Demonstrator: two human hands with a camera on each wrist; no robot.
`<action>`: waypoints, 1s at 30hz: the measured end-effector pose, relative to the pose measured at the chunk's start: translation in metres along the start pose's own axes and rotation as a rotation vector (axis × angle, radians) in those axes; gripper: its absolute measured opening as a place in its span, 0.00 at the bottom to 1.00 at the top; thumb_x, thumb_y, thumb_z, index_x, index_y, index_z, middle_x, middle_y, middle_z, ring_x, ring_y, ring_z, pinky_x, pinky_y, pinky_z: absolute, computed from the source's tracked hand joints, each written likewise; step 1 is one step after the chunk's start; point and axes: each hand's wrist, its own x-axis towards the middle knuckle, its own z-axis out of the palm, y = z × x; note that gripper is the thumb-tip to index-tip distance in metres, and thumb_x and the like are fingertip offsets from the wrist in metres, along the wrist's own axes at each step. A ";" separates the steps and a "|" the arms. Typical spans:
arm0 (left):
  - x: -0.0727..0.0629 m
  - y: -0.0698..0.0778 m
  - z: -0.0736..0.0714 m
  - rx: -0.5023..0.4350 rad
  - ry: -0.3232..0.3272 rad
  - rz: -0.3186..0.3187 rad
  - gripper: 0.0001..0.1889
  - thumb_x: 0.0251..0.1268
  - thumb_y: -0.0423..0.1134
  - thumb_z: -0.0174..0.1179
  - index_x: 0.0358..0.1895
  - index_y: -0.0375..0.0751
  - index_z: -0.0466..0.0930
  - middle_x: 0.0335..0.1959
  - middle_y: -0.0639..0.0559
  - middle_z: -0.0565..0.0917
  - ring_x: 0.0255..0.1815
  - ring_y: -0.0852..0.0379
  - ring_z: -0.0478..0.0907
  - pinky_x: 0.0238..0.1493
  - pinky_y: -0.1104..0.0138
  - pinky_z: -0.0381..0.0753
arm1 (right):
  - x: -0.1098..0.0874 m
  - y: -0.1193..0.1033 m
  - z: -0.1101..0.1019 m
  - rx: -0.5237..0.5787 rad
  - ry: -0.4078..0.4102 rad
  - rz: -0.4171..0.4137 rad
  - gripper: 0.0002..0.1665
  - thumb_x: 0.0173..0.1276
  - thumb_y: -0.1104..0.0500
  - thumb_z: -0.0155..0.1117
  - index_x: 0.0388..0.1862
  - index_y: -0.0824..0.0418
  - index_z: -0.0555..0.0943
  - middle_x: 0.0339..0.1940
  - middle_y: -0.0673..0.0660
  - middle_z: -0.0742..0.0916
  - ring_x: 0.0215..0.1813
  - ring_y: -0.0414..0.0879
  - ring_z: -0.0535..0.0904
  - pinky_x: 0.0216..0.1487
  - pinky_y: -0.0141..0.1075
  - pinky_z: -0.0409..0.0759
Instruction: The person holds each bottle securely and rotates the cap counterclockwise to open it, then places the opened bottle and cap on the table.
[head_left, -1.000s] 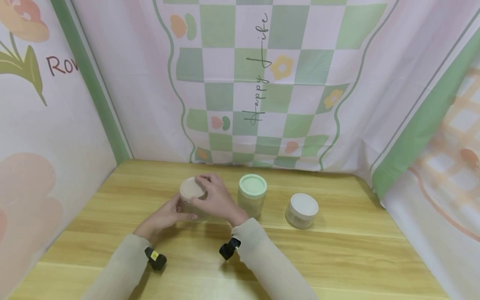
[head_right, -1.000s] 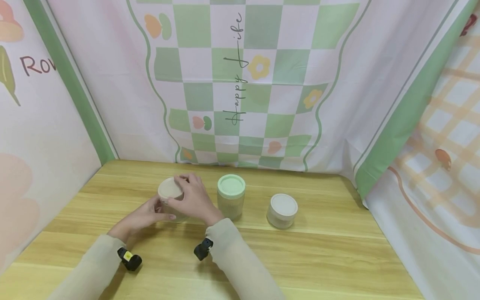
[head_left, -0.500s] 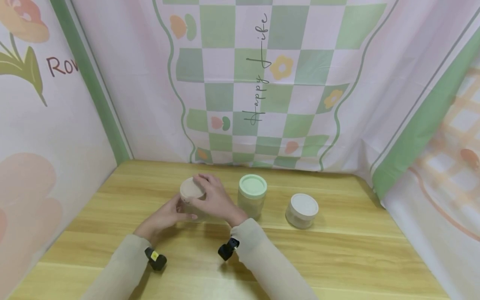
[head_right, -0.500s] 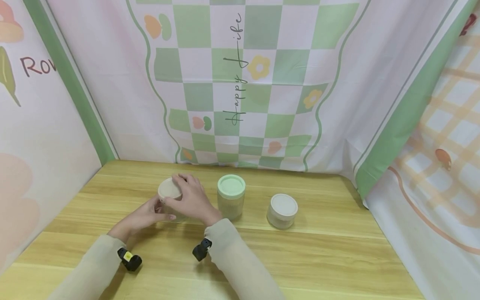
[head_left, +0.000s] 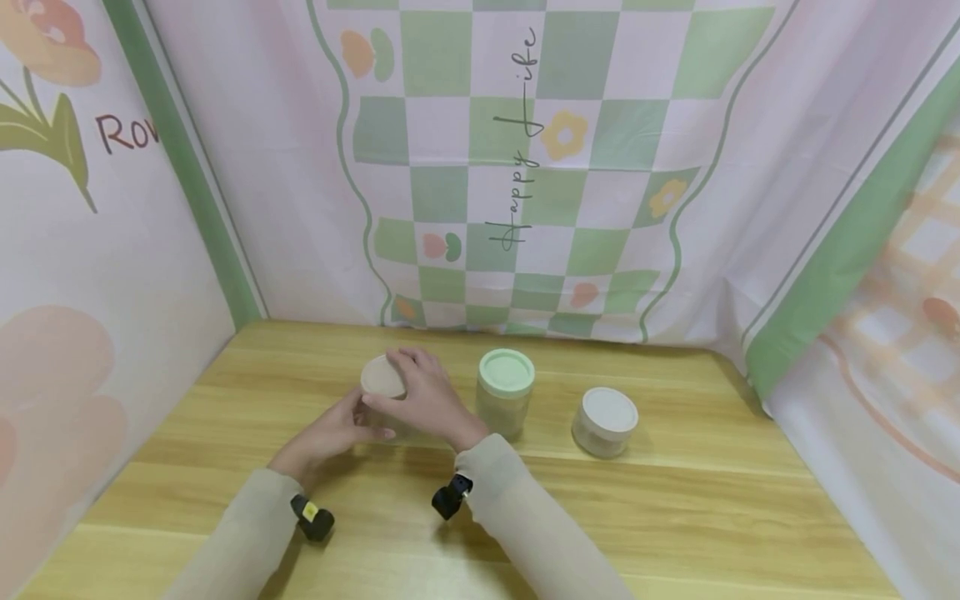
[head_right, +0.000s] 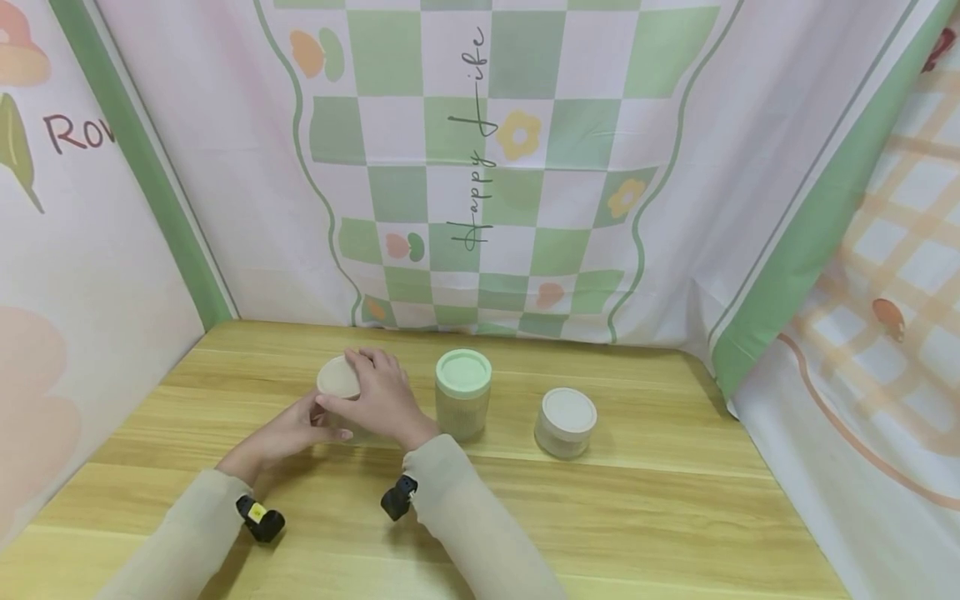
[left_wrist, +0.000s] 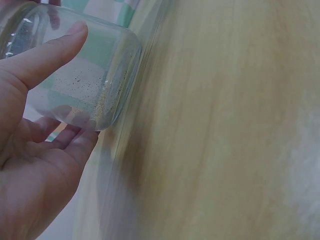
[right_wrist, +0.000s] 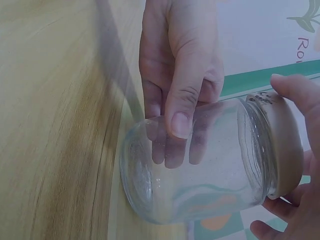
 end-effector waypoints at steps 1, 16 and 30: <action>0.000 0.000 0.000 -0.002 0.000 -0.002 0.53 0.63 0.42 0.70 0.82 0.47 0.40 0.82 0.44 0.45 0.78 0.33 0.43 0.68 0.28 0.44 | 0.000 0.000 0.000 -0.004 0.001 0.000 0.48 0.67 0.33 0.64 0.76 0.58 0.66 0.73 0.58 0.70 0.69 0.54 0.65 0.59 0.47 0.75; 0.000 0.000 0.000 0.015 0.016 -0.014 0.54 0.62 0.43 0.71 0.82 0.46 0.40 0.81 0.42 0.45 0.78 0.31 0.44 0.69 0.29 0.46 | 0.005 0.002 -0.003 -0.055 0.038 0.025 0.49 0.60 0.29 0.68 0.73 0.53 0.72 0.68 0.54 0.77 0.60 0.50 0.69 0.49 0.40 0.75; 0.000 -0.002 0.000 -0.024 0.010 0.015 0.53 0.62 0.39 0.70 0.82 0.48 0.40 0.80 0.41 0.51 0.77 0.33 0.50 0.69 0.31 0.47 | 0.000 -0.008 -0.018 0.055 0.043 0.036 0.49 0.56 0.32 0.74 0.73 0.49 0.72 0.70 0.53 0.76 0.66 0.51 0.68 0.55 0.47 0.77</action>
